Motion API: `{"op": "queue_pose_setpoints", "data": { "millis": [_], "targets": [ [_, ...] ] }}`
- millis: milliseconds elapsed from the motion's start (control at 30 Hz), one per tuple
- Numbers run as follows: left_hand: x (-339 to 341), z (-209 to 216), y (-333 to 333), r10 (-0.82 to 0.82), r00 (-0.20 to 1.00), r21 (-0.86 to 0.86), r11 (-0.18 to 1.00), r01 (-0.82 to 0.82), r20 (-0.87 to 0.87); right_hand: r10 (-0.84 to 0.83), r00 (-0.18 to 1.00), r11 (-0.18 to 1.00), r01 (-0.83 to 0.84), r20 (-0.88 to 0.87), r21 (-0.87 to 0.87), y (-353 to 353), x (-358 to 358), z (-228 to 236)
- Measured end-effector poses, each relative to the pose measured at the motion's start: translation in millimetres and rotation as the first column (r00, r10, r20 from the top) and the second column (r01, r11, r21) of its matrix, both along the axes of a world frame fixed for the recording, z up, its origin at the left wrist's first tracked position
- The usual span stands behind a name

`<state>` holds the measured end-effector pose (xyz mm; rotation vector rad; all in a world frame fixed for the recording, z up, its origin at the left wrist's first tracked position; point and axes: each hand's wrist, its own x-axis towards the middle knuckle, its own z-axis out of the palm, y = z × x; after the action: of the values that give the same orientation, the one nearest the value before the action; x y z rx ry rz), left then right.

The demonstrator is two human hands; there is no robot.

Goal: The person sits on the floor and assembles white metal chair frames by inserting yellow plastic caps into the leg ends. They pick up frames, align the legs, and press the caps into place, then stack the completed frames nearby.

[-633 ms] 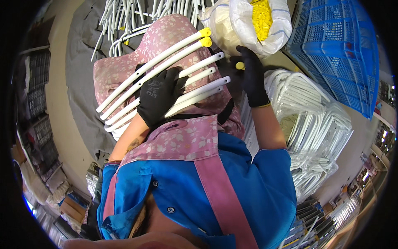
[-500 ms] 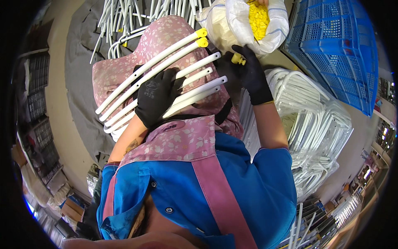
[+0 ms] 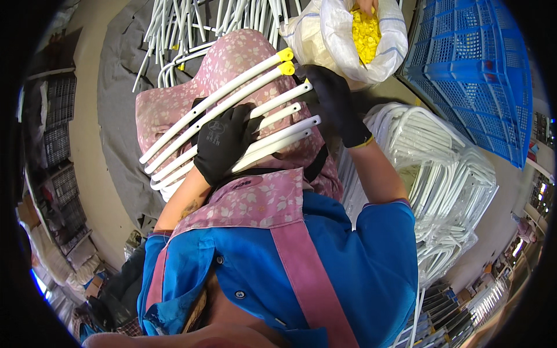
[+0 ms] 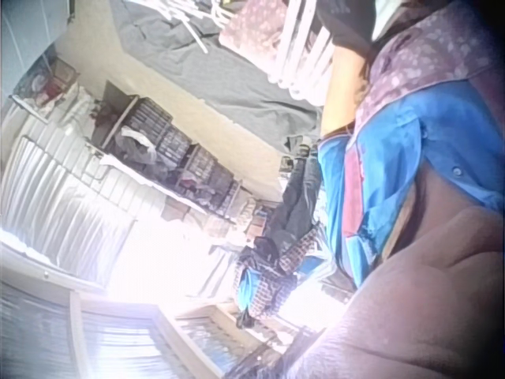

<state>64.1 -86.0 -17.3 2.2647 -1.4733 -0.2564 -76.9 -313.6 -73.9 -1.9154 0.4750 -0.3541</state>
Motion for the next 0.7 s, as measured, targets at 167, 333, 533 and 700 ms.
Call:
{"op": "queue_pose_setpoints", "data": {
  "millis": [167, 333, 533, 700],
  "targets": [
    [0.6, -0.6, 0.0, -0.002, 1.000, 0.000, 1.000, 0.002, 0.001, -0.010, 0.984, 0.942, 0.068, -0.176, 0.329, 0.3, -12.5, 18.1],
    [1.3, -0.7, 0.8, -0.006, 1.000, 0.025, 1.000, 0.006, -0.019, 0.173, 0.958, 0.871, -0.258, -0.231, -0.419, -23.1, -9.7, 33.7],
    [1.1, 2.6, 2.2, -0.018, 1.000, 0.013, 1.000, 0.018, 0.001, 0.462, 0.820, 0.653, -0.572, -0.338, -0.497, -52.8, 14.4, 38.9],
    [2.7, 7.6, 2.2, -0.034, 0.999, 0.080, 0.996, 0.036, -0.015, 0.762, 0.617, 0.626, -0.780, -0.196, -0.017, -54.2, 39.0, 37.5]
  ]
}}
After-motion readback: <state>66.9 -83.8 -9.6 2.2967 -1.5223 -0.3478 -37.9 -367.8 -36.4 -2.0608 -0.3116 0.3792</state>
